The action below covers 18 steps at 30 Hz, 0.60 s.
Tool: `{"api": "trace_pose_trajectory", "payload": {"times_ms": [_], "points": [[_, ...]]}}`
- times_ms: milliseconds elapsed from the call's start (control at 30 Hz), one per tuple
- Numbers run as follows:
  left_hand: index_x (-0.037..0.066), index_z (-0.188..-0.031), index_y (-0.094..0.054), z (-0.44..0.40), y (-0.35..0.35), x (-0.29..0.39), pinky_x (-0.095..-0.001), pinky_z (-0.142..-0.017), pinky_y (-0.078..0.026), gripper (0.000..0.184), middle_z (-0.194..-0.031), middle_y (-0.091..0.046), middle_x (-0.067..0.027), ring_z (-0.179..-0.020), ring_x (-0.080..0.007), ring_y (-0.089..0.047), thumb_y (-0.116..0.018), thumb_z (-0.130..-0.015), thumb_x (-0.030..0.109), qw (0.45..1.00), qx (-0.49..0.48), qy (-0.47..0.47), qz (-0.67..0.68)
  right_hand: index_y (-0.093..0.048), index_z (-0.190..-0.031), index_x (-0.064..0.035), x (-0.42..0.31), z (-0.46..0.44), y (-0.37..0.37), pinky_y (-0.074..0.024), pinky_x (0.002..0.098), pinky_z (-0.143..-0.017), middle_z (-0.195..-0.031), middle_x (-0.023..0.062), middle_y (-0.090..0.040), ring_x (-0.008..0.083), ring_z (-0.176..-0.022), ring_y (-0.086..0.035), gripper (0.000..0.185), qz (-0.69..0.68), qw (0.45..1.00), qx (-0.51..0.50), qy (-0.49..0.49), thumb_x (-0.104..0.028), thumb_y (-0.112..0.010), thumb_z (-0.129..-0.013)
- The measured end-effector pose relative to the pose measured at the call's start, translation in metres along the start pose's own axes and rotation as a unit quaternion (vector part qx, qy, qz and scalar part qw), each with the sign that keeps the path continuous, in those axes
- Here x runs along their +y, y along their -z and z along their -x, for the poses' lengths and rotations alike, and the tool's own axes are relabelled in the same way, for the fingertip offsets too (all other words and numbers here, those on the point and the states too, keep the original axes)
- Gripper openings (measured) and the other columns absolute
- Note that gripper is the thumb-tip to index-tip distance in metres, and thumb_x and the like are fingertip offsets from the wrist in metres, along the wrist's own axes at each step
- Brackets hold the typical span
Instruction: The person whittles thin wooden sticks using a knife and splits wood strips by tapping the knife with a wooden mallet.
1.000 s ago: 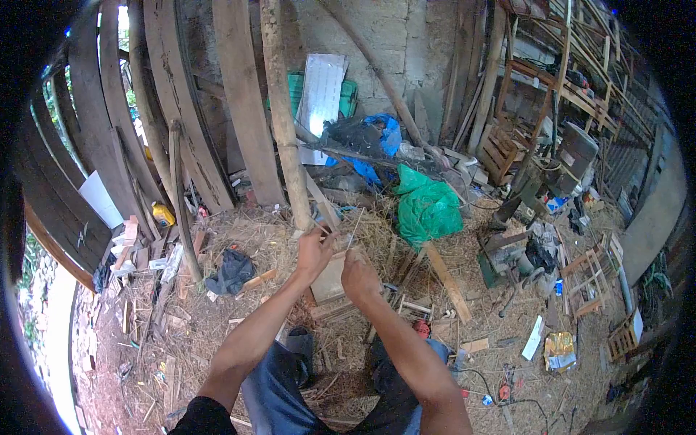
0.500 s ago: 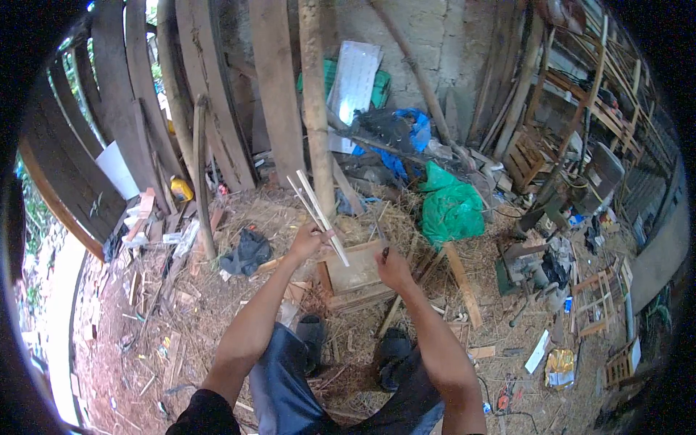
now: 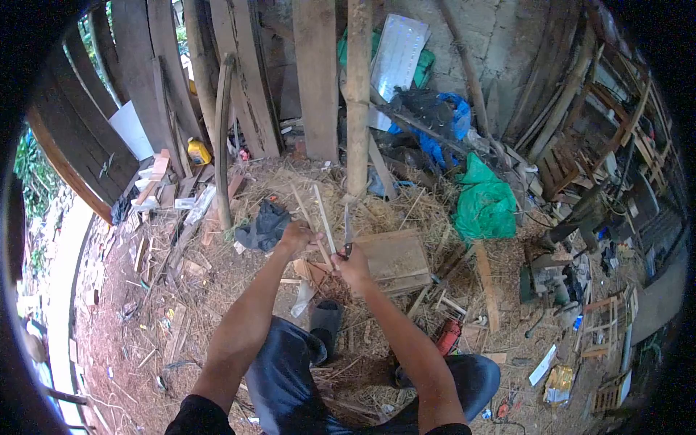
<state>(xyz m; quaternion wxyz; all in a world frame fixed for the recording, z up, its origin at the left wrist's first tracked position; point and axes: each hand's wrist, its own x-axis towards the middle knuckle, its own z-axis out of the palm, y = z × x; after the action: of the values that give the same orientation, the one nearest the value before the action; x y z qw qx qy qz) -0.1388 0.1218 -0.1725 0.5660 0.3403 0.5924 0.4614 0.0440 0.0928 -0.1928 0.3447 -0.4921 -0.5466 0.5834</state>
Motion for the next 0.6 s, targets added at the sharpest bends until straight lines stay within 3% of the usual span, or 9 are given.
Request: {"api": "trace_pose_trajectory", "payload": {"times_ms": [100,233,333,533,600], "points": [[-0.009,-0.103,-0.052,-0.002,0.006,-0.011,-0.0367,-0.063,-0.060,0.035,-0.088,-0.064,-0.0160,-0.077,-0.0266,-0.066,-0.071,-0.075,0.000,0.997,0.062,-0.008,-0.038,-0.043,-0.095,-0.0021,0.021,-0.016,-0.022,-0.0546,0.0311,-0.049,-0.084,0.0083,-0.056,0.0174,-0.069,-0.061,0.022,-0.033,0.999,0.027,-0.022,0.002,-0.061,-0.083],[-0.009,-0.107,-0.054,-0.012,0.011,-0.025,-0.0346,-0.061,-0.059,0.036,-0.087,-0.065,-0.0152,-0.073,-0.0236,-0.066,-0.070,-0.079,0.006,0.996,0.054,-0.011,-0.070,-0.039,-0.094,-0.0036,0.041,-0.029,-0.035,-0.0537,0.0324,-0.047,-0.073,0.0069,-0.055,0.0158,-0.059,-0.060,0.024,-0.001,0.999,0.009,-0.040,0.005,-0.059,-0.083],[-0.005,-0.105,-0.061,-0.021,0.006,-0.026,-0.0308,-0.057,-0.057,0.037,-0.078,-0.066,-0.0123,-0.066,-0.0174,-0.064,-0.070,-0.079,0.020,0.965,0.118,-0.009,-0.233,-0.037,-0.096,-0.0050,0.062,-0.039,-0.043,-0.0509,0.0325,-0.042,-0.072,0.0066,-0.055,0.0162,-0.056,-0.060,0.031,-0.056,0.995,0.056,-0.059,0.006,-0.061,-0.080],[-0.001,-0.099,-0.066,-0.020,-0.005,-0.023,-0.0289,-0.050,-0.054,0.033,-0.076,-0.066,-0.0108,-0.061,-0.0148,-0.061,-0.073,-0.076,0.022,0.960,0.153,-0.005,-0.235,-0.036,-0.091,-0.0050,0.086,-0.032,-0.046,-0.0473,0.0321,-0.035,-0.071,0.0077,-0.054,0.0177,-0.049,-0.057,0.038,-0.080,0.983,0.101,-0.133,0.008,-0.067,-0.074],[-0.001,-0.097,-0.066,-0.037,0.005,-0.043,-0.0290,-0.049,-0.053,0.032,-0.075,-0.066,-0.0106,-0.060,-0.0146,-0.061,-0.073,-0.076,0.021,0.956,0.134,-0.037,-0.260,-0.037,-0.089,-0.0044,0.097,-0.029,-0.043,-0.0482,0.0322,-0.036,-0.069,0.0078,-0.054,0.0182,-0.049,-0.057,0.036,-0.090,0.986,0.092,-0.106,0.008,-0.067,-0.074]]}}
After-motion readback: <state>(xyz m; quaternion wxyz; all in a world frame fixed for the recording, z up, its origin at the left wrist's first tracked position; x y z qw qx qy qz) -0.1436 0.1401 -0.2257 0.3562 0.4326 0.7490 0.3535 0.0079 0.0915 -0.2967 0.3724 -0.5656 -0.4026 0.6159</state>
